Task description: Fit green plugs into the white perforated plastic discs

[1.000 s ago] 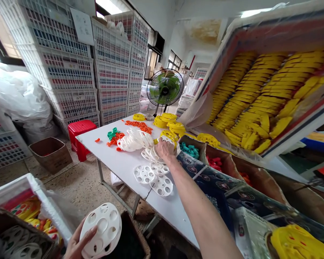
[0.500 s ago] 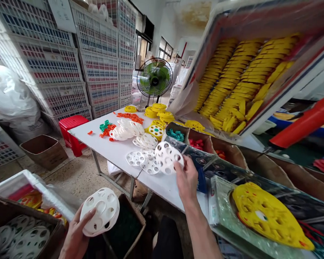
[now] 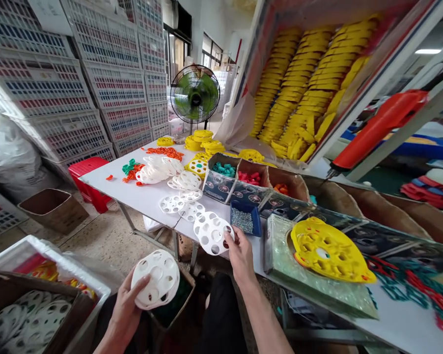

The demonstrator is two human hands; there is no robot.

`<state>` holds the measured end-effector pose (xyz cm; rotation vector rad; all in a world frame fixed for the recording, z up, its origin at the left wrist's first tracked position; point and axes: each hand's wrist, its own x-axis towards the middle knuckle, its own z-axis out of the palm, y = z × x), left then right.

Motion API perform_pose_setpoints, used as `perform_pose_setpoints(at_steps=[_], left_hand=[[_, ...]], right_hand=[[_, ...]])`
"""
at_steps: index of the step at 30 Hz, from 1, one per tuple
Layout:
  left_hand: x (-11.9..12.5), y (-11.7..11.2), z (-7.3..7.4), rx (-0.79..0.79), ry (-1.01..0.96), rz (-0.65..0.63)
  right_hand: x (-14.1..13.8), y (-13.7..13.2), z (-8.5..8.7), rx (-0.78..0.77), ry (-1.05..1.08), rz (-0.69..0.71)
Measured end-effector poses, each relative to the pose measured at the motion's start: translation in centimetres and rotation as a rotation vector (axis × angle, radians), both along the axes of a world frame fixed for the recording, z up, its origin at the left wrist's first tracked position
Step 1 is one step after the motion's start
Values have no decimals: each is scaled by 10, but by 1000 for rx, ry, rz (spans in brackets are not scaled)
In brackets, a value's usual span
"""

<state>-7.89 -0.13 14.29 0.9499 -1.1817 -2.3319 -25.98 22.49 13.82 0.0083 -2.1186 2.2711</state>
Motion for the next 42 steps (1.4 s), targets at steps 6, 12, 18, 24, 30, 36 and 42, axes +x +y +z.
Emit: perform_pose_setpoints(at_steps=[6, 12, 18, 24, 30, 36, 42], left_hand=[[-9, 13, 7, -43, 76, -155], [0, 12, 5, -82, 109, -257], [4, 12, 3, -24, 118, -282], [9, 11, 1, -97, 135, -319], [13, 13, 2, -137, 157, -383], [15, 10, -9, -123, 176, -410], [19, 8, -17, -69, 196, -359]], right_hand=[[47, -6, 34, -188, -273, 523], [51, -20, 42, -88, -284, 811], [47, -29, 42, -64, -266, 877], [51, -32, 41, 98, -106, 879], [56, -38, 39, 335, 255, 760], [68, -51, 30, 322, 389, 698], [83, -68, 16, 350, 405, 542]])
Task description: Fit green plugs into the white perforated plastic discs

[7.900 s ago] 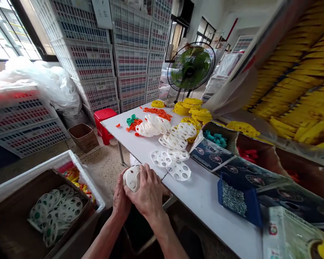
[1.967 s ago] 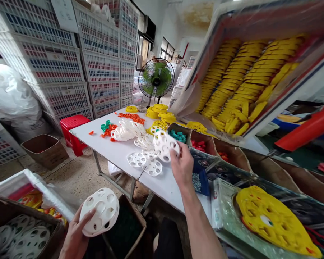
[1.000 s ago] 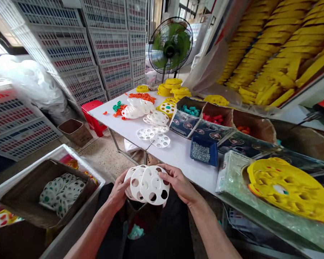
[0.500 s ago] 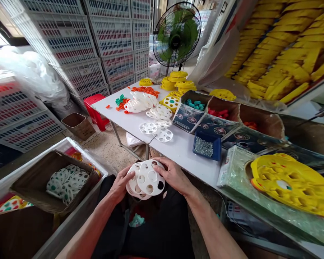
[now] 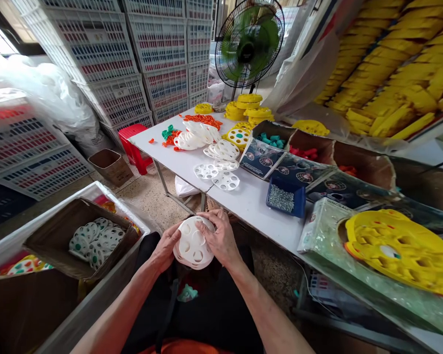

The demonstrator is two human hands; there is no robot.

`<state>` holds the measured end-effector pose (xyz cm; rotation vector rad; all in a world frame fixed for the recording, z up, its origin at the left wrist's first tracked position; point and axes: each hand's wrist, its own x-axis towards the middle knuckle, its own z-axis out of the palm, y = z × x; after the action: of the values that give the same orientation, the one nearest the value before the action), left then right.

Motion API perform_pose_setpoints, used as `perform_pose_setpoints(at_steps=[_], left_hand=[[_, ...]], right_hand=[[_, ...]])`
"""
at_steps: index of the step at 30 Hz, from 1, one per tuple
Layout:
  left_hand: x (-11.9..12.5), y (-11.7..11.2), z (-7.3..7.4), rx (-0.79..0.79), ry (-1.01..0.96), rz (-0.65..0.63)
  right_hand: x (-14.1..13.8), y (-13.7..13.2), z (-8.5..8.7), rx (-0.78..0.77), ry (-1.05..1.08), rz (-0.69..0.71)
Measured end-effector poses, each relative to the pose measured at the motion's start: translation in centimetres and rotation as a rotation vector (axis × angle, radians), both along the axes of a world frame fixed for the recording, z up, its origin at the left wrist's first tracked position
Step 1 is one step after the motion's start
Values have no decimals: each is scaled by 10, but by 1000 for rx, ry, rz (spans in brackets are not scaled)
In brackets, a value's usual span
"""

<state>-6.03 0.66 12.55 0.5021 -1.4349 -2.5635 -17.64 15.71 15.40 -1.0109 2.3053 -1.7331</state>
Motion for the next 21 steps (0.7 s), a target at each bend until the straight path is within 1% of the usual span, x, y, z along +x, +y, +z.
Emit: perform_pose_setpoints(at_steps=[3, 7, 9, 12, 15, 17, 18, 21], left_hand=[[3, 1, 0, -2, 12, -19], [12, 3, 0, -25, -26, 17], [19, 3, -2, -25, -29, 51], [31, 4, -8, -25, -18, 122], [42, 5, -12, -23, -42, 184], [48, 3, -12, -10, -62, 177], [51, 1, -10, -7, -64, 154], [59, -12, -2, -24, -48, 92]], right_hand=[[14, -9, -5, -55, -18, -89], [35, -19, -10, -100, -48, -115], [43, -20, -15, -71, -82, -86], [49, -19, -25, 18, -144, -1], [55, -20, -36, 34, -312, 34], [63, -24, -43, 25, -429, 45], [67, -27, -46, 22, -456, 44], [73, -38, -48, 3, -438, 60]])
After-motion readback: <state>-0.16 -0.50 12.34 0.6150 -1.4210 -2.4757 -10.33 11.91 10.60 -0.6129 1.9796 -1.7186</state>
